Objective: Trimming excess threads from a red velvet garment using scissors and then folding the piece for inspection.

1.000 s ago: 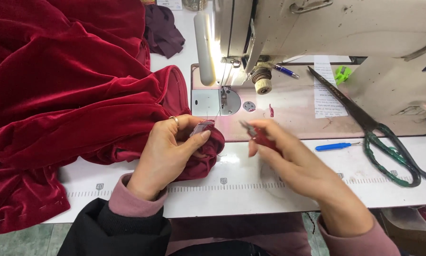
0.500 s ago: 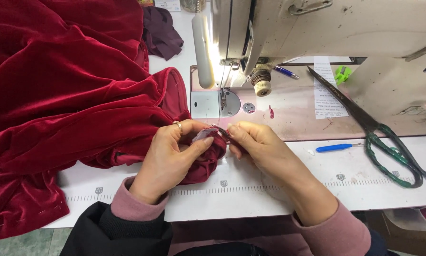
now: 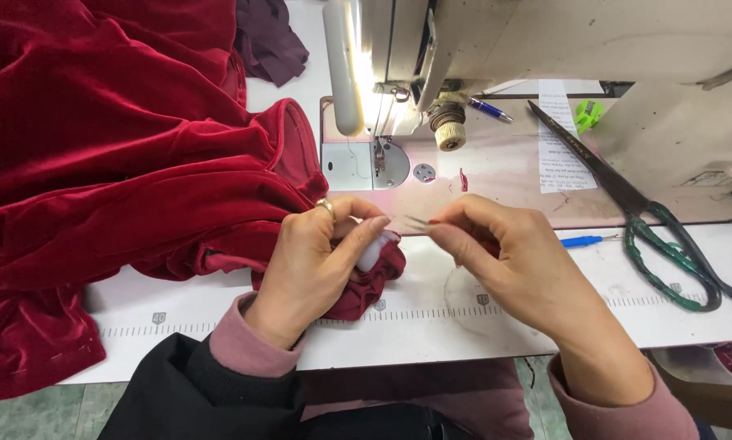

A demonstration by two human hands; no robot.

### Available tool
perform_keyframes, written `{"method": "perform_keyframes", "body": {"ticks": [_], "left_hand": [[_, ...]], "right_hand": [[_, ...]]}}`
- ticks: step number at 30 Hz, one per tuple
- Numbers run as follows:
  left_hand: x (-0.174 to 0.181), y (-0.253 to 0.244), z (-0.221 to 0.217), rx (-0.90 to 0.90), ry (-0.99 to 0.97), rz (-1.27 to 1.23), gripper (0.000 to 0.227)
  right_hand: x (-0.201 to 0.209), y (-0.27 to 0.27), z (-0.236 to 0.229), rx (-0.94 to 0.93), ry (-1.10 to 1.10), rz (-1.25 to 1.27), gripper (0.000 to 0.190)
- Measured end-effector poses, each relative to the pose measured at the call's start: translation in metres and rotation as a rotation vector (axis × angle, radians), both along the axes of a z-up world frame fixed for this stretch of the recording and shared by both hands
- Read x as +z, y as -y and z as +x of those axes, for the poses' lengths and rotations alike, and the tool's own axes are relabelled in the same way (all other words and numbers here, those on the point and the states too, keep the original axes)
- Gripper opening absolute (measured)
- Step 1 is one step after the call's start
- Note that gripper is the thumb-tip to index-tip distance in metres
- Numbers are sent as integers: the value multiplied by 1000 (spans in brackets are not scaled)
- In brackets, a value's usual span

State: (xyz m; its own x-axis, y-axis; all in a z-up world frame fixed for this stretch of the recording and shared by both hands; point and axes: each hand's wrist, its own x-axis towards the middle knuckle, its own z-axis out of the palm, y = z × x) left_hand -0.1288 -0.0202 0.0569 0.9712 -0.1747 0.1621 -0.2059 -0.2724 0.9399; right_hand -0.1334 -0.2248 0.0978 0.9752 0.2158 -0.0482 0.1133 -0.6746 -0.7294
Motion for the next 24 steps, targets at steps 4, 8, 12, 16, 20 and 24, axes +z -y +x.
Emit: {"method": "perform_keyframes", "body": {"ticks": [4, 8, 12, 16, 20, 24], "left_hand": [[-10, 3, 3, 26, 166, 143, 20], [-9, 4, 3, 8, 205, 132, 20], [-9, 4, 3, 0, 187, 123, 20], [-11, 4, 3, -6, 199, 118, 19], [-10, 5, 3, -10, 201, 112, 17], [-8, 5, 2, -17, 185, 104, 17]], "right_hand": [[3, -3, -2, 72, 76, -140, 18], [-1, -8, -1, 83, 93, -141, 18], [-3, -11, -1, 139, 148, -78, 19], [-5, -1, 2, 108, -11, 131, 18], [-7, 6, 2, 12, -54, 199, 21], [-5, 2, 1, 60, -14, 37, 20]]}}
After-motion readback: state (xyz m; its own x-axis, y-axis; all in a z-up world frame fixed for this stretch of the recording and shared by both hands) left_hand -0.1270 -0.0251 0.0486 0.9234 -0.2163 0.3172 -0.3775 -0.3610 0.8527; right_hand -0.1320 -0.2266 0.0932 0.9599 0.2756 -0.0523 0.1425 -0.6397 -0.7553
